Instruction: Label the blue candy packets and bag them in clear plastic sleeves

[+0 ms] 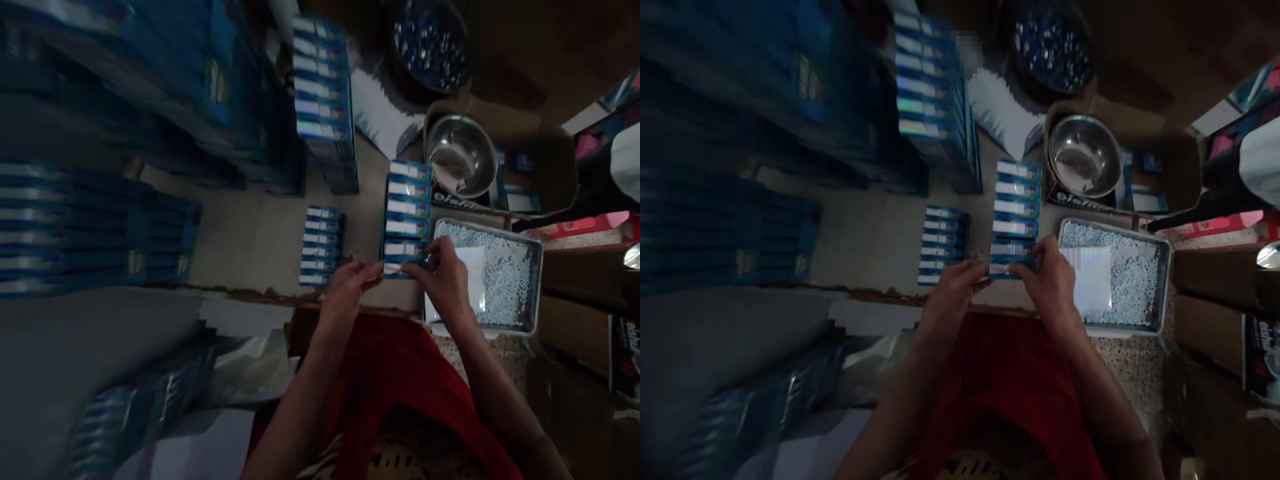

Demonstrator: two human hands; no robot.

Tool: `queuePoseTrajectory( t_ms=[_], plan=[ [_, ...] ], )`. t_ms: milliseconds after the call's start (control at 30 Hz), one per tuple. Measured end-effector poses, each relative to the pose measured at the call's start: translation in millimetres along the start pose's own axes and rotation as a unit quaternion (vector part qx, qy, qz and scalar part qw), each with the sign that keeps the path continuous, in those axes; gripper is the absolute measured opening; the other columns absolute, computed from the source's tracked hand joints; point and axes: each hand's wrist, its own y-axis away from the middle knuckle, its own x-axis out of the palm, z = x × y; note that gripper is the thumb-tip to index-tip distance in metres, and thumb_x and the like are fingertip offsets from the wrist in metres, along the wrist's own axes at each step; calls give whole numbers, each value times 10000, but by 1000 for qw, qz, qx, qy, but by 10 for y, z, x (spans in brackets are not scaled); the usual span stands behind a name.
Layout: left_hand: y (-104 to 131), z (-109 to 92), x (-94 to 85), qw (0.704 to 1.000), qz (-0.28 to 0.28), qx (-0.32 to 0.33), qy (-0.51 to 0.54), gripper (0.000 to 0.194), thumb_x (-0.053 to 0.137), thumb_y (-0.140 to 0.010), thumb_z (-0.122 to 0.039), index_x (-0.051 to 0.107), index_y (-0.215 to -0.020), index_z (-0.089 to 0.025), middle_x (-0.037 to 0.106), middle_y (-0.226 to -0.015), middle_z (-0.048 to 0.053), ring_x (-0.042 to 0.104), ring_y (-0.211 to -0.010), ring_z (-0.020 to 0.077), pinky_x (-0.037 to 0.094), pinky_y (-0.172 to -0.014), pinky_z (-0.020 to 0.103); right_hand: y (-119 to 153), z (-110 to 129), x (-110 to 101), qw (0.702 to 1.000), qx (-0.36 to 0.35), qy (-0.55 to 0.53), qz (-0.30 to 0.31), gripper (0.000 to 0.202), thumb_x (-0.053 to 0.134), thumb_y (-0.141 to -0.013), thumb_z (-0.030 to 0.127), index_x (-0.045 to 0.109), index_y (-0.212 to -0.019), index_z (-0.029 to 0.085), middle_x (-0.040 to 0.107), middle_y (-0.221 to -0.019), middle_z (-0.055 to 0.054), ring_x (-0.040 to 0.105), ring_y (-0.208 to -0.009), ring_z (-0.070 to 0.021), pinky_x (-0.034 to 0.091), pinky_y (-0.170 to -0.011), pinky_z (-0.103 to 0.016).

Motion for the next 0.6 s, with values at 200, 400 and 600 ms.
queuePoseTrajectory(
  t_ms=[200, 400, 600],
  plan=[
    [-90, 72, 3, 998, 0, -53, 36, 625, 1060, -383, -470, 597, -697, -192, 654, -739, -29, 665, -749, 138, 555, -694, 244, -16, -73, 18, 996, 12, -79, 35, 320, 725, -805, 410, 492, -982, 282, 483, -648, 111, 495, -571, -157, 349, -589, -274],
    [-308, 191, 3, 998, -62, 17, 3, 546, 1031, -481, -487, 717, -856, -244, 698, -772, -21, 655, -731, 169, 522, -682, 284, -64, -64, -315, 994, -15, -36, 101, 234, 619, -932, 407, 575, -1120, 274, 636, -748, 32, 604, -648, -209, 431, -615, -313],
    [-355, -169, 149, 976, -40, 210, -29, 676, 813, -841, -666, 722, -1342, -220, 718, -1446, 144, 654, -1373, 322, 487, -1200, 447, -483, -205, -280, 980, -25, -169, -104, 358, 653, -945, 550, 659, -1210, 309, 733, -1205, -101, 728, -1130, -304, 593, -900, -474]
  ],
)
